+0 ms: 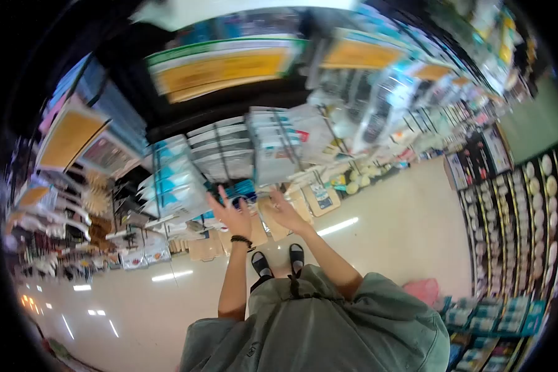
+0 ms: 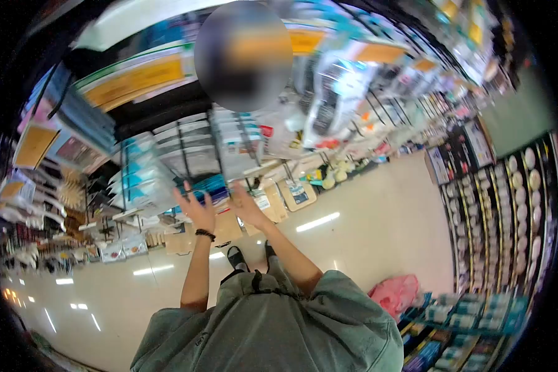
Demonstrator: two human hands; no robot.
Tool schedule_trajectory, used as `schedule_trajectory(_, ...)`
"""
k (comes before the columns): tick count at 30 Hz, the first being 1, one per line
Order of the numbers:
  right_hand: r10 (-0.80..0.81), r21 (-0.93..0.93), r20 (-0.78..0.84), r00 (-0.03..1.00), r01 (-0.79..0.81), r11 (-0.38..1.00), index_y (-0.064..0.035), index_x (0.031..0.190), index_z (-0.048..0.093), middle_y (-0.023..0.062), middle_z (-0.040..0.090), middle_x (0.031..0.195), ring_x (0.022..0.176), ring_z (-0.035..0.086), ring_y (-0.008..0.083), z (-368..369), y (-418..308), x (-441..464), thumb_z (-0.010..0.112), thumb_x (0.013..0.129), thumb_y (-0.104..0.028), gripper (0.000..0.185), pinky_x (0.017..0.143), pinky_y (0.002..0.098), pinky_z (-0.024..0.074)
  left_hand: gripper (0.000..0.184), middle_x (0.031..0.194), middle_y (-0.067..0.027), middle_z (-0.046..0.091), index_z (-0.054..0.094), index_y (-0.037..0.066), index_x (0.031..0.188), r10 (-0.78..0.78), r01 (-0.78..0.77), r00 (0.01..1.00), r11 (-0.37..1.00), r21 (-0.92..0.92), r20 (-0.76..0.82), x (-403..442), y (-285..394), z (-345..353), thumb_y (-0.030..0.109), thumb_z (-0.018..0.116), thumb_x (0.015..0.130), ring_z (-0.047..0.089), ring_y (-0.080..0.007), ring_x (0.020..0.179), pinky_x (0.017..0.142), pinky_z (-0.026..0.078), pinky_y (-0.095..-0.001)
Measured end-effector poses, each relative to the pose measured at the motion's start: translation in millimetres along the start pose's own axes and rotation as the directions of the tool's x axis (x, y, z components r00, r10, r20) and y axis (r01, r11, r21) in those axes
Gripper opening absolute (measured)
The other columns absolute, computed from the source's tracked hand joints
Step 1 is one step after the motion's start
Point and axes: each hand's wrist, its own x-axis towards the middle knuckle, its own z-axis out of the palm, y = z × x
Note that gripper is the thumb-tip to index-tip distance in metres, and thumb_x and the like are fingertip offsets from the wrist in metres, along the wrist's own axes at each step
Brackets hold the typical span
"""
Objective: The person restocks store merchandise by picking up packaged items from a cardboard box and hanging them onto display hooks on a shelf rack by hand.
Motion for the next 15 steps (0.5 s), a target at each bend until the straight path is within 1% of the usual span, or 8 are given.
schedule_trajectory(2,0.119,0.034,0.336,0.935,-0.138,0.990,-0.0076,0.147,0.041,0.0152,0.056,0.131,0.119,0.054,0.0232,-25.9,9.4,-33.3,0.060,0.097,-0.031,0.058,0.102,0.0348,0.0425,0.069,0.155,-0.0304,0.021,0.038,0.007,0.148,0.039,-0.036,0.996,0.999,-0.036,0.085,-27.9,-16.2,0.6,0.013,0.067,0.085,0.024,-0.0480,0.142,0.116,0.022,-0.0509)
schedule_trajectory(5,0.088,-0.117,0.426,0.900,-0.042,0.992,-0.0037,0.134,0.052,0.0108,0.064,0.118,0.105,0.059,0.0195,-53.1,38.3,-85.6,0.057,0.098,-0.030,0.045,0.093,0.0341,0.0479,0.067,0.154,-0.0289,0.024,0.039,0.006,0.146,0.088,-0.068,0.954,0.994,-0.080,0.285,-84.1,-26.1,-12.8,0.011,0.066,0.085,0.027,-0.0450,0.142,0.115,0.024,-0.0518)
schedule_trajectory(6,0.118,-0.162,0.446,0.887,-0.049,0.986,-0.0032,0.132,0.054,0.0106,0.064,0.117,0.104,0.060,0.0194,-65.8,52.1,-103.4,0.057,0.098,-0.029,0.043,0.091,0.0338,0.0488,0.066,0.154,-0.0281,0.024,0.040,0.006,0.146,0.063,-0.073,0.926,0.997,0.013,0.371,-111.2,-35.0,-12.0,0.012,0.065,0.085,0.028,-0.0443,0.141,0.115,0.026,-0.0516)
schedule_trajectory(8,0.167,-0.246,0.304,0.938,-0.092,0.965,-0.0036,0.131,0.054,0.0121,0.065,0.116,0.103,0.061,0.0214,-87.9,68.0,-141.8,0.056,0.097,-0.027,0.042,0.089,0.0344,0.0495,0.062,0.152,-0.0262,0.030,0.042,0.006,0.144,0.033,-0.114,0.831,0.987,0.112,0.555,-171.7,-64.8,-7.2,0.014,0.064,0.086,0.032,-0.0432,0.139,0.114,0.028,-0.0508)
schedule_trajectory(9,0.193,-0.285,0.235,0.953,-0.122,0.951,-0.0037,0.131,0.054,0.0129,0.066,0.116,0.103,0.062,0.0225,-98.1,76.1,-162.8,0.056,0.097,-0.026,0.041,0.089,0.0346,0.0498,0.060,0.150,-0.0250,0.035,0.044,0.007,0.142,0.030,-0.139,0.761,0.983,0.117,0.648,-194.6,-74.2,-7.0,0.015,0.064,0.086,0.033,-0.0428,0.138,0.113,0.029,-0.0502)
schedule_trajectory(11,0.153,-0.174,0.111,0.982,-0.133,0.976,-0.0035,0.128,0.056,0.0172,0.067,0.112,0.100,0.064,0.0283,-118.5,110.0,-201.8,0.055,0.096,-0.023,0.038,0.088,0.0369,0.0505,0.055,0.141,-0.0234,0.047,0.049,0.007,0.138,-0.009,-0.082,0.517,0.995,0.060,0.856,-222.1,-60.3,-10.9,0.019,0.064,0.086,0.041,-0.0418,0.132,0.109,0.036,-0.0471)
schedule_trajectory(13,0.165,-0.054,0.012,0.986,-0.164,0.985,-0.0030,0.126,0.057,0.0180,0.067,0.111,0.098,0.065,0.0303,-138.4,121.9,-241.3,0.054,0.096,-0.023,0.036,0.088,0.0379,0.0507,0.048,0.128,-0.0205,0.059,0.054,0.006,0.131,0.034,-0.144,0.324,0.989,0.014,0.945,-252.8,-55.3,4.3,0.021,0.065,0.087,0.054,-0.0383,0.121,0.100,0.044,-0.0442)
schedule_trajectory(15,0.171,-0.052,-0.082,0.982,-0.175,0.983,-0.0026,0.126,0.057,0.0178,0.068,0.110,0.097,0.065,0.0302,-158.3,137.7,-272.1,0.054,0.096,-0.024,0.036,0.088,0.0383,0.0506,0.040,0.118,-0.0187,0.065,0.058,0.006,0.125,0.088,-0.123,0.026,0.989,-0.084,0.996,-264.7,-30.3,28.8,0.023,0.063,0.089,0.061,-0.0361,0.109,0.091,0.050,-0.0430)
